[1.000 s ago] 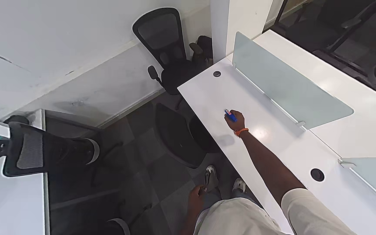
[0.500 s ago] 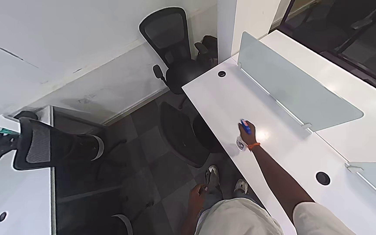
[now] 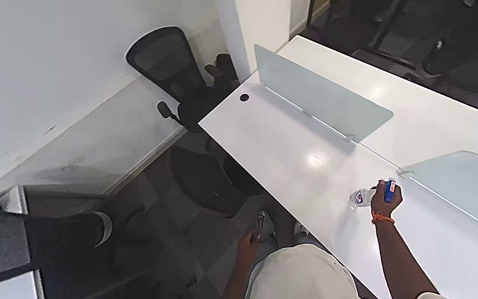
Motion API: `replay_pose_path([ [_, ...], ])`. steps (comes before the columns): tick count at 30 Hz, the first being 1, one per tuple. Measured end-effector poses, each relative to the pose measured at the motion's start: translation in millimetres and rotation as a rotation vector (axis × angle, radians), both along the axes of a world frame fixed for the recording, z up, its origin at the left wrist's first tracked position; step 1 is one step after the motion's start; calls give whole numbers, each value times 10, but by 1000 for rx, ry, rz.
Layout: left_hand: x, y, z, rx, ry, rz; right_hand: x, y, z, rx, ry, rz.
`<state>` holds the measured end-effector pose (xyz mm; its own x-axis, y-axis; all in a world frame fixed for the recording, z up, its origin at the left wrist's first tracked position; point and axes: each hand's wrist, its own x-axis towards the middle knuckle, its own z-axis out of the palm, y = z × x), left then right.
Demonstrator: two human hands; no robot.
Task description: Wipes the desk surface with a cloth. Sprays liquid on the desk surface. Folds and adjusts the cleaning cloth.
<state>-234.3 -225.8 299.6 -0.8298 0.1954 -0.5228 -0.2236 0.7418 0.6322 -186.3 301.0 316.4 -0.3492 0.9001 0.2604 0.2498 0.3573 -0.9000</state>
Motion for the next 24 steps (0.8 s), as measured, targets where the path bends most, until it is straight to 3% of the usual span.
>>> replay_pose_path([
  [8, -30, 504, 203, -30, 34, -120, 1240, 654, -44, 9, 0, -382],
  [14, 91, 818, 277, 14, 138, -164, 1756, 866, -101, 10, 22, -348],
  [21, 177, 1200, 341, 99, 321, -215, 2045, 818, -211, -105, -94, -138],
  [24, 203, 1416, 490, 147, 346, -266, 2233, 675, -273, -212, -130, -151],
])
